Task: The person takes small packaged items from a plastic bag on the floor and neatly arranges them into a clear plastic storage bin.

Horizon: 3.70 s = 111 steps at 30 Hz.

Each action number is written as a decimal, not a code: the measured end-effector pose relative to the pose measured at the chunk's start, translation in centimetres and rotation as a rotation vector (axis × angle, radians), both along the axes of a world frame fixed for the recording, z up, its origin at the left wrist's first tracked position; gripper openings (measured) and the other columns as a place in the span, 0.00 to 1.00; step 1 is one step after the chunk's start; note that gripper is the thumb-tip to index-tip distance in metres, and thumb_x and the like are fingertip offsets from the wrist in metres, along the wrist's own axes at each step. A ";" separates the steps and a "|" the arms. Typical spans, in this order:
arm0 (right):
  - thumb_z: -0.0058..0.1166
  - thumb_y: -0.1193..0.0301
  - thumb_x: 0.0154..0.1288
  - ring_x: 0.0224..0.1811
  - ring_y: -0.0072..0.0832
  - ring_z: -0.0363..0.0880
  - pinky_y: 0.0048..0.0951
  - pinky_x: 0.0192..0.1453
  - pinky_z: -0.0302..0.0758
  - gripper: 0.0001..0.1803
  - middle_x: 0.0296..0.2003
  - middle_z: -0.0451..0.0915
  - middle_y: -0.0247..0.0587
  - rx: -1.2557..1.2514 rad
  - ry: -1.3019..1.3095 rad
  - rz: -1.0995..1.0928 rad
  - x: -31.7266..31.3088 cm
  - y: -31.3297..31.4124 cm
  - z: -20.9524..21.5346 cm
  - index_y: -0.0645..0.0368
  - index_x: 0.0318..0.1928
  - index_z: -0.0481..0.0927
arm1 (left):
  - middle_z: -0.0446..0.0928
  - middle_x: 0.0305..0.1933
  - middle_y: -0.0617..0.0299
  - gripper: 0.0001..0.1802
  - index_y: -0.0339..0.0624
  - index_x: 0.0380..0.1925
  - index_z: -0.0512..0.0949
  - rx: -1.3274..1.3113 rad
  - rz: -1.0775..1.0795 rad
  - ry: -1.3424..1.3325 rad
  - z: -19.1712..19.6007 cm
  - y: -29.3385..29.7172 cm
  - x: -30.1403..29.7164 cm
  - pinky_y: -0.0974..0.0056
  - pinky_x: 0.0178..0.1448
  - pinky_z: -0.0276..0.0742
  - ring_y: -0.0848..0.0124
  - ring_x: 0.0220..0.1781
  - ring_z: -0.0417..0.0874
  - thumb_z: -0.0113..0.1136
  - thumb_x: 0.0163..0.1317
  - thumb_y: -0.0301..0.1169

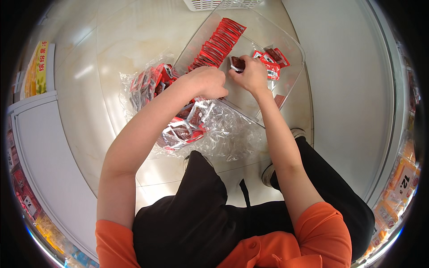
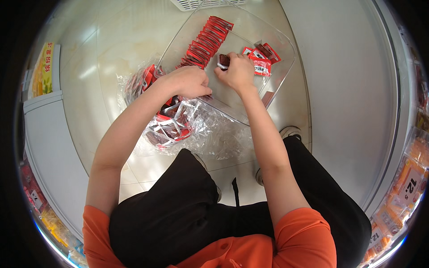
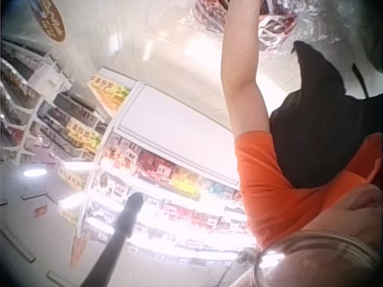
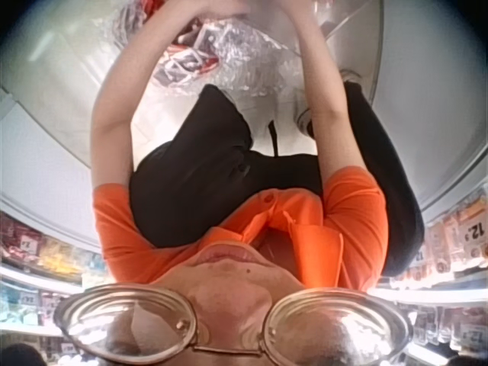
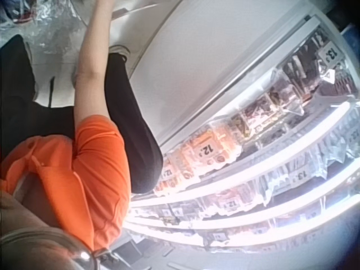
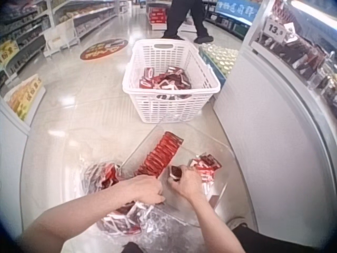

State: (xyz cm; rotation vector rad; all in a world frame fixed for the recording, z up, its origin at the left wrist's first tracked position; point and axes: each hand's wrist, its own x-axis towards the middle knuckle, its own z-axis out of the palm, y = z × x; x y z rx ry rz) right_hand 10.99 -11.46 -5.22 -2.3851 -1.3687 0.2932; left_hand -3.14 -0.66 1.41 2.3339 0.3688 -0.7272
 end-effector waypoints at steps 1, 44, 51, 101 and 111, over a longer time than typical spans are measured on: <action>0.65 0.55 0.43 0.40 0.43 0.80 0.40 0.48 0.75 0.24 0.32 0.83 0.50 0.032 0.057 -0.038 0.2 -0.1 -0.3 0.60 0.36 0.82 | 0.80 0.29 0.44 0.20 0.33 0.27 0.82 -0.003 0.008 -0.001 0.0 0.0 0.0 0.53 0.46 0.77 0.50 0.37 0.83 0.59 0.55 0.43; 0.56 0.81 0.48 0.40 0.41 0.84 0.35 0.47 0.78 0.19 0.38 0.84 0.53 -0.123 0.637 0.374 -2.3 -2.4 2.3 0.64 0.45 0.83 | 0.81 0.31 0.50 0.12 0.38 0.34 0.80 -0.011 0.367 -0.294 -2.7 1.1 -0.6 0.54 0.42 0.76 0.55 0.36 0.83 0.49 0.57 0.31; 0.58 0.77 0.47 0.42 0.41 0.82 0.36 0.48 0.78 0.20 0.41 0.82 0.52 -0.059 0.493 0.156 -0.9 -2.2 2.7 0.64 0.45 0.82 | 0.81 0.30 0.46 0.15 0.37 0.29 0.82 0.023 0.192 -0.109 -1.5 0.8 -0.2 0.52 0.45 0.77 0.51 0.37 0.83 0.49 0.57 0.35; 0.69 0.59 0.45 0.35 0.41 0.84 0.40 0.40 0.78 0.25 0.32 0.84 0.45 -0.335 0.023 -0.248 0.3 -3.3 2.1 0.60 0.42 0.79 | 0.83 0.36 0.50 0.15 0.48 0.36 0.86 0.201 -0.036 -0.030 0.2 -0.1 0.6 0.54 0.50 0.78 0.54 0.43 0.83 0.59 0.52 0.40; 0.63 0.73 0.45 0.36 0.43 0.83 0.37 0.44 0.79 0.16 0.36 0.83 0.52 -0.147 0.463 0.020 0.7 -3.2 0.6 0.64 0.38 0.84 | 0.82 0.33 0.49 0.09 0.40 0.29 0.83 0.235 0.032 -0.117 -1.0 0.2 0.7 0.53 0.47 0.78 0.53 0.41 0.83 0.56 0.50 0.28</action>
